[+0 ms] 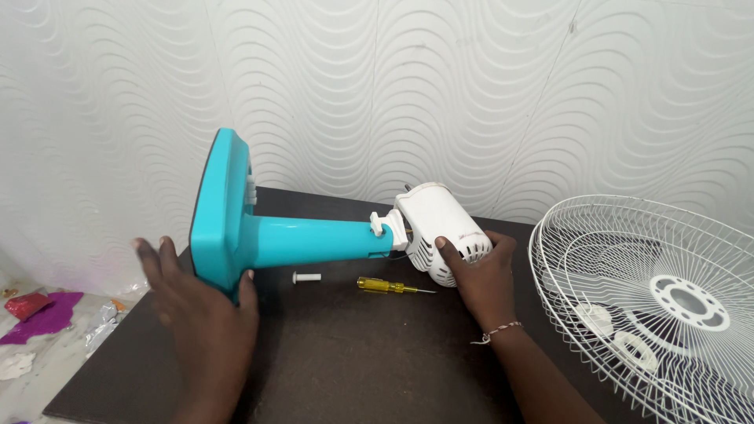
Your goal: The person aligns and secures the white fan motor housing to the turquoise neck and base of an electric fan. They rotate the assembly to check fit and tighten the connection by hand, then pick up a yellow screwdriver to fasten the joint.
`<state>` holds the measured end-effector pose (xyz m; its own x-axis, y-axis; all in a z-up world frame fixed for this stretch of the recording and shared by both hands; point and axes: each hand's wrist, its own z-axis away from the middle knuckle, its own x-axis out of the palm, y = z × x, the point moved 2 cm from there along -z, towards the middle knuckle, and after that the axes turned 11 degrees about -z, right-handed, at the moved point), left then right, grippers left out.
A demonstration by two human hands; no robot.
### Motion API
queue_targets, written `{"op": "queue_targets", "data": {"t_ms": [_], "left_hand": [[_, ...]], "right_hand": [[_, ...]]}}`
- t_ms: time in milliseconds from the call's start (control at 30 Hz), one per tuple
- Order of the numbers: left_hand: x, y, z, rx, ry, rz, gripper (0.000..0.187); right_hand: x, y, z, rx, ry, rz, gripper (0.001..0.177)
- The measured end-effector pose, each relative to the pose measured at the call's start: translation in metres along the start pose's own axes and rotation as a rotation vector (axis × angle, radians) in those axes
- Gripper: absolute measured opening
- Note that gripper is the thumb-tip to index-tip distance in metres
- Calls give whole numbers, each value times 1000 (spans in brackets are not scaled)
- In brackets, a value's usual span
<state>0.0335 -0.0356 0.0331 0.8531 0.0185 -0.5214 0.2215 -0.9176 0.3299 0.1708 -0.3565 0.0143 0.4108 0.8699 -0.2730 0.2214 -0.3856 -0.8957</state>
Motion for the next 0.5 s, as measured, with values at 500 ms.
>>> {"op": "queue_targets", "data": {"t_ms": [500], "left_hand": [[42,123,-10,803,-136,177,31]], "right_hand": [[-8,-3,-3,-23,-25,4,87]]}}
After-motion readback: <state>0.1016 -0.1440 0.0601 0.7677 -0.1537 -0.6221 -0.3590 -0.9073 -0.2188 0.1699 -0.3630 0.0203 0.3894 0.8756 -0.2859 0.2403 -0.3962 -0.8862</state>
